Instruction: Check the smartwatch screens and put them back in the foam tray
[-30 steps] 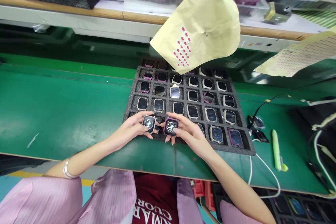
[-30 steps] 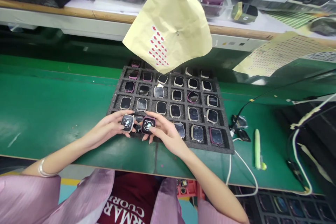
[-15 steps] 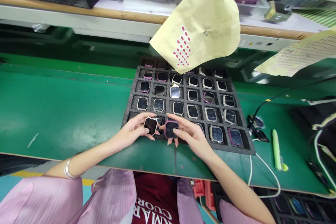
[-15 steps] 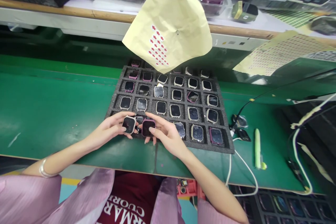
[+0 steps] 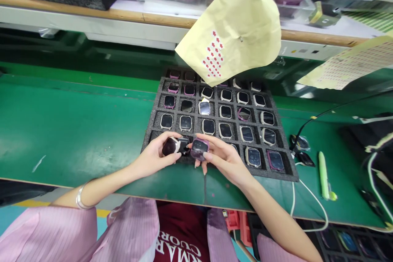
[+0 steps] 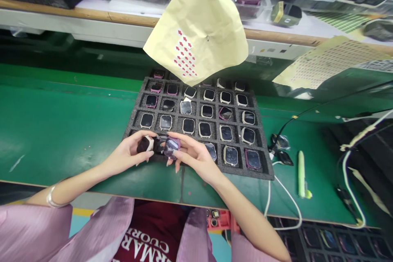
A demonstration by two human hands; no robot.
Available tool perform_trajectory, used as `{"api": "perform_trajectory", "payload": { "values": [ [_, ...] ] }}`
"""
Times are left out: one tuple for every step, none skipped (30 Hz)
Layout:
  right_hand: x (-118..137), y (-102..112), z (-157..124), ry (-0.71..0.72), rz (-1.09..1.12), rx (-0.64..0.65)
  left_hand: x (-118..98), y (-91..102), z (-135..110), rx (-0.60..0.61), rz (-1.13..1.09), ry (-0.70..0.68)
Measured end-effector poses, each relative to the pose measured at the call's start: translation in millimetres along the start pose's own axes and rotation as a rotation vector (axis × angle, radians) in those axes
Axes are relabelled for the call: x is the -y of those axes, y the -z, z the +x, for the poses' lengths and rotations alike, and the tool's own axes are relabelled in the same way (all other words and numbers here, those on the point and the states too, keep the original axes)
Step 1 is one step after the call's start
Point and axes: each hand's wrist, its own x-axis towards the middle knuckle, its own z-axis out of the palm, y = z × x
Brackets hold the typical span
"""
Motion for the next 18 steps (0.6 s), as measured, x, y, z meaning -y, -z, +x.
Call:
{"api": "perform_trajectory", "payload": {
  "values": [
    [-1.0, 1.5, -0.1, -0.005, 0.007, 0.011, -0.4, -0.1, -0.7, 0.005, 0.03, 0.001],
    [-1.9, 2.8, -0.3, -0.017, 0.01, 0.022, -0.9, -0.2, -1.4, 0.017, 0.06, 0.001],
    [-2.6, 3.7, -0.4, -0.029, 0.013, 0.028, -1.3, -0.3, -2.2, 0.03, 0.088, 0.0],
    [-3.1, 4.2, -0.5, -0.036, 0.016, 0.029, -1.8, -0.5, -2.8, 0.039, 0.111, -0.004],
    [-3.3, 4.2, -0.5, -0.036, 0.022, 0.025, -2.1, -0.6, -3.4, 0.039, 0.128, -0.01],
    [-3.4, 3.9, -0.4, -0.028, 0.032, 0.015, -2.3, -0.6, -3.8, 0.029, 0.135, -0.017],
    [-3.2, 3.4, -0.2, -0.017, 0.045, 0.003, -2.5, -0.5, -4.1, 0.012, 0.136, -0.026],
    [-3.0, 2.8, 0.0, -0.005, 0.058, -0.006, -2.7, -0.3, -4.3, -0.004, 0.132, -0.035],
    [-2.6, 2.3, 0.2, 0.002, 0.069, -0.011, -2.8, 0.0, -4.4, -0.017, 0.13, -0.045],
    [-2.2, 1.9, 0.3, 0.001, 0.075, -0.012, -2.9, 0.4, -4.5, -0.026, 0.131, -0.055],
    [-1.7, 1.7, 0.3, -0.004, 0.077, -0.014, -3.0, 0.7, -4.5, -0.03, 0.142, -0.067],
    [-1.3, 1.7, 0.1, -0.01, 0.075, -0.017, -3.0, 1.1, -4.6, -0.033, 0.159, -0.079],
    [-0.8, 1.9, -0.1, -0.018, 0.07, -0.019, -3.0, 1.5, -4.5, -0.036, 0.181, -0.09],
    [-0.3, 2.1, -0.4, -0.026, 0.065, -0.021, -3.0, 1.8, -4.5, -0.041, 0.203, -0.096],
    [0.1, 2.4, -0.7, -0.03, 0.062, -0.024, -2.9, 2.1, -4.3, -0.045, 0.219, -0.096],
    [0.5, 2.7, -1.1, -0.029, 0.063, -0.027, -2.9, 2.4, -4.2, -0.049, 0.228, -0.092],
    [0.9, 2.9, -1.4, -0.027, 0.064, -0.028, -2.9, 2.7, -4.0, -0.052, 0.231, -0.085],
    [1.2, 3.1, -1.6, -0.025, 0.066, -0.03, -3.0, 3.0, -3.9, -0.05, 0.233, -0.079]
  ]
}}
